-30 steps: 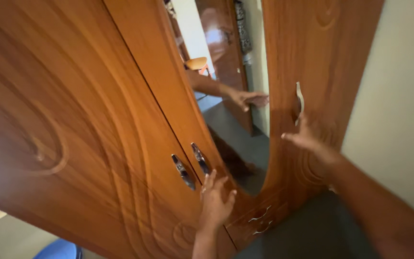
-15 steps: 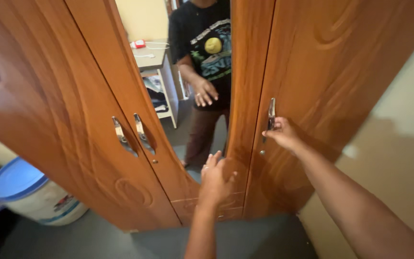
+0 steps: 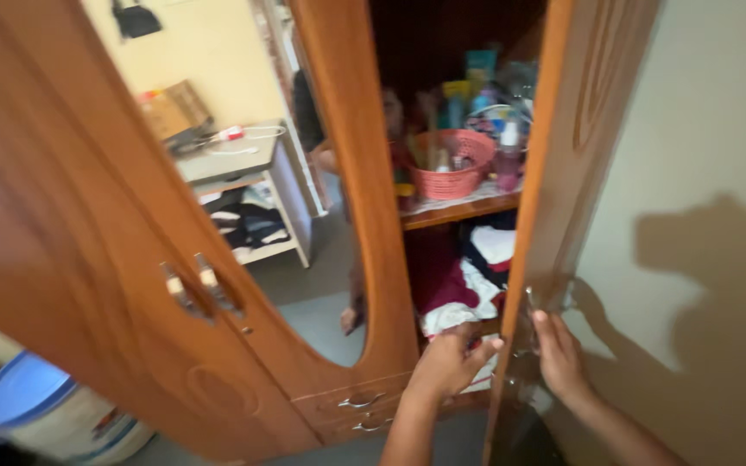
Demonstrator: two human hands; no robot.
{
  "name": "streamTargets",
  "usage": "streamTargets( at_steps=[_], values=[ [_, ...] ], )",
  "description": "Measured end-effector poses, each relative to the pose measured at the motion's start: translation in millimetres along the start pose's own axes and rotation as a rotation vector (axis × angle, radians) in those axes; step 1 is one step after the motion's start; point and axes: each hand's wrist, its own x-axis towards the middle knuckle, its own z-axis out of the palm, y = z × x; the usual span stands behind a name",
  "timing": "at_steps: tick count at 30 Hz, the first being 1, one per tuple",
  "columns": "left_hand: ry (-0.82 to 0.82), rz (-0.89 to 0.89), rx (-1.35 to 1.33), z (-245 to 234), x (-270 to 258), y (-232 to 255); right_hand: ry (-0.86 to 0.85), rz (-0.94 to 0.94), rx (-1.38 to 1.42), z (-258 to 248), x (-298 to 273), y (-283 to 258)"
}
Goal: The person opens a wooden wardrobe, moves folded fabrics and a yellow plastic bag on the top shelf, and adjusts hanging garments on hangers. They then move a wooden chair away from the wardrobe, return to the wardrobe, and open the opposite door to reveal toiletries and a basket on a shelf before closing the doors.
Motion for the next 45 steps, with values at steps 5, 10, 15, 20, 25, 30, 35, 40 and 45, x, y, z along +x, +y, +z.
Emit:
streamTargets(
  at_steps=[5, 10, 15, 20, 25, 30, 35, 40, 45],
  values=[
    [-0.324, -0.003, 0.165, 48, 17, 25, 0.174, -0.095, -0.031, -105, -34, 28],
    [-0.379, 0.171, 0.145, 89, 34, 27, 0.336, 0.129, 0.067, -194, -35, 36],
    [-0.396, 0.231, 0.116, 108, 44, 36, 0.463, 0.110, 0.200, -224, -41, -8],
    [-0.345, 0.277, 0.102, 116, 47, 43, 0.608, 0.103, 0.110, -220, -52, -38],
    [-0.155, -0.063, 0.285, 108, 41, 39, 0.846, -0.677, -0.581, -173, -96, -44],
    [-0.132, -0.504, 0.628, 80, 28, 37, 0.561, -0.850, -0.834, -119, -92, -72],
    [0.316, -0.295, 0.865, 58, 20, 39, 0.314, -0.429, -0.991, -76, -81, -88],
    [0.480, -0.247, 0.862, 39, 24, 33, -0.245, 0.048, -1.378, -64, -65, -138],
    [0.364, -0.416, 0.747, 31, 25, 20, -0.468, -0.003, -1.285, -71, -35, -175]
  ],
)
